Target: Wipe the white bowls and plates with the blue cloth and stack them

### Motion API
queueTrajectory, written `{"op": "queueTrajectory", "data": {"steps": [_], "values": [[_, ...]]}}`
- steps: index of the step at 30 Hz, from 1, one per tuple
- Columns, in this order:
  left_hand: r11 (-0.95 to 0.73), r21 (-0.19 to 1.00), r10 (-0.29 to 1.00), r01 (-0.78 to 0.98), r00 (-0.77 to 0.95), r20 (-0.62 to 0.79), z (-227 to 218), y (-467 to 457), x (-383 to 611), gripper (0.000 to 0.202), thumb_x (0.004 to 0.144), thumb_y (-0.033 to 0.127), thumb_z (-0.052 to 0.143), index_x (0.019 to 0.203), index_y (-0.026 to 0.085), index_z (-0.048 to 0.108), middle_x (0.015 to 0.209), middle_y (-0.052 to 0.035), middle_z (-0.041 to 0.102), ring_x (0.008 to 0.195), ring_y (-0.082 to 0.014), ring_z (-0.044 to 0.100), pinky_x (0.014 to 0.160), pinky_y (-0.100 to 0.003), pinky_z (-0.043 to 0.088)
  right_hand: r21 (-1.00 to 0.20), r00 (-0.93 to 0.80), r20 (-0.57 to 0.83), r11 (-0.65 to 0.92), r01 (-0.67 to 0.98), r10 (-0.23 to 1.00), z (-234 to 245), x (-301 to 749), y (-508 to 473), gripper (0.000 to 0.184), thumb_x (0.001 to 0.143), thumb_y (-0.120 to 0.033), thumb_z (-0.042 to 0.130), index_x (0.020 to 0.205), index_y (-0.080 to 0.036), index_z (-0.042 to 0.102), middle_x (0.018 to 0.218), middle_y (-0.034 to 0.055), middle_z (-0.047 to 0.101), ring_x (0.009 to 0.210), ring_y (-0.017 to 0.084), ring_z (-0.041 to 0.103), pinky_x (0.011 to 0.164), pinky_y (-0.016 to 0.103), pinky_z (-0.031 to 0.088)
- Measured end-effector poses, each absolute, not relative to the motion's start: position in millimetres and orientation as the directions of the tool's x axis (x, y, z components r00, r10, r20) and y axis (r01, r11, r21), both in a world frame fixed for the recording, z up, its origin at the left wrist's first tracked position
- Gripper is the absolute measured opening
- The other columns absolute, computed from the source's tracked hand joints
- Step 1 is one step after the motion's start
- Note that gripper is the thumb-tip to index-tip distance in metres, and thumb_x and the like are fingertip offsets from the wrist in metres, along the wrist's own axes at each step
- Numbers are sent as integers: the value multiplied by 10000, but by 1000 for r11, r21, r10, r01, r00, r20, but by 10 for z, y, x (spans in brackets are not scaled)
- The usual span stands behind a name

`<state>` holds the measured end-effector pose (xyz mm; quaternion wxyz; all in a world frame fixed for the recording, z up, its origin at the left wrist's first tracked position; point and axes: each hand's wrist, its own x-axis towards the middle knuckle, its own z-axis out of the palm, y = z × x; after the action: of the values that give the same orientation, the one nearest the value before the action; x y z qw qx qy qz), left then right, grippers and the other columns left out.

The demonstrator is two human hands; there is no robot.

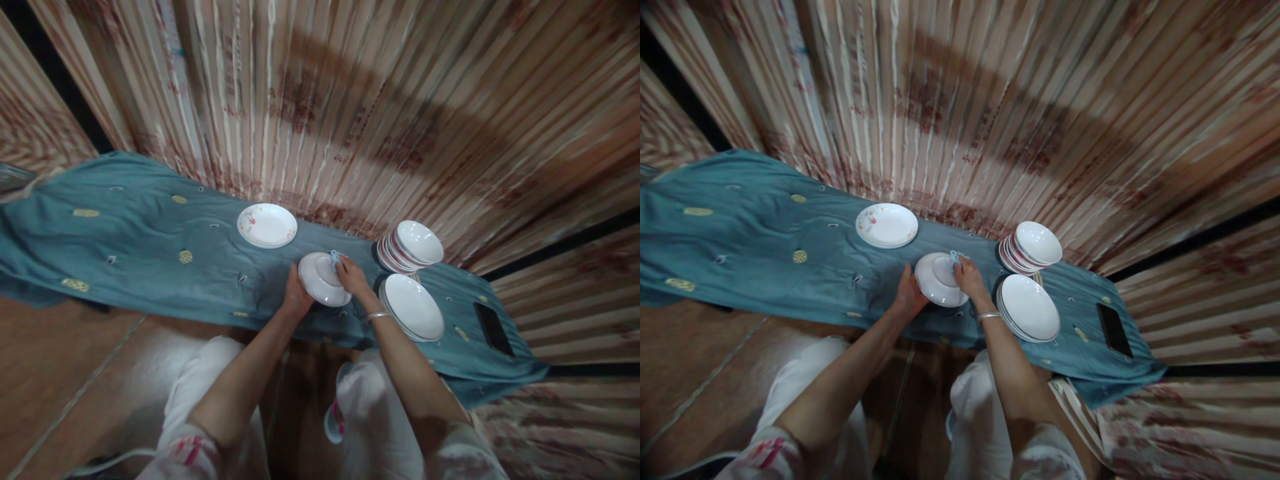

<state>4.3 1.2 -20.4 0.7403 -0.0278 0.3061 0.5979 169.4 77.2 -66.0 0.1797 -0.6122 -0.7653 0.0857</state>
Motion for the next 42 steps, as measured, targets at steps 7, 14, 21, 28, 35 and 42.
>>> {"op": "queueTrajectory", "data": {"steps": [7, 14, 21, 28, 35, 42], "values": [[310, 336, 869, -889, 123, -479, -258, 5, 27, 561, 1010, 493, 278, 1303, 132, 591, 1240, -120, 711, 1175, -278, 652, 974, -366, 534, -393, -112, 277, 218, 893, 955, -788, 1912, 362, 413, 969, -246, 398, 1300, -130, 616, 1280, 154, 685, 1187, 240, 652, 1036, 411, 504], [312, 400, 879, -862, 102, -465, -270, 0, 35, 565, 1012, 488, 269, 1309, 137, 598, 1181, -120, 729, 1137, -277, 658, 996, -398, 519, -349, -118, 385, 263, 899, 915, -875, 1826, -249, 456, 955, -245, 401, 1363, -105, 551, 1290, 208, 655, 1205, 288, 630, 1016, 470, 516], [263, 390, 904, -883, 84, -420, -351, 33, 71, 569, 1027, 450, 245, 1250, 95, 631, 1135, -126, 742, 1086, -251, 675, 945, -333, 528, -256, -226, 370, 332, 908, 901, -771, 1486, -758, 501, 920, -281, 528, 1379, -79, 519, 1457, 259, 490, 1373, 354, 464, 1111, 563, 423], [286, 367, 913, -885, 136, -384, -292, -18, 90, 608, 1000, 506, 303, 1333, 92, 597, 1116, -140, 750, 1017, -276, 706, 911, -375, 551, -164, -353, 380, 437, 884, 855, -670, 1369, -712, 536, 898, -167, 531, 1429, -116, 484, 1539, 217, 416, 1444, 320, 366, 1140, 545, 390], [285, 388, 909, -876, 119, -399, -228, -28, 111, 520, 1011, 464, 320, 1320, 158, 604, 1095, -106, 750, 1030, -250, 692, 896, -385, 561, -183, -258, 462, 376, 908, 848, -676, 1490, -382, 641, 838, -46, 440, 1478, -81, 422, 1453, 242, 491, 1396, 323, 416, 1121, 564, 400], [309, 555, 924, -772, 107, -366, -206, -62, 107, 421, 1001, 450, 382, 1130, 183, 680, 1194, -133, 715, 1069, -261, 685, 867, -382, 561, -217, -148, 547, 311, 925, 824, -489, 1698, -139, 591, 845, -22, 352, 1416, -74, 497, 1336, 224, 589, 1286, 305, 509, 1076, 536, 434]]}}
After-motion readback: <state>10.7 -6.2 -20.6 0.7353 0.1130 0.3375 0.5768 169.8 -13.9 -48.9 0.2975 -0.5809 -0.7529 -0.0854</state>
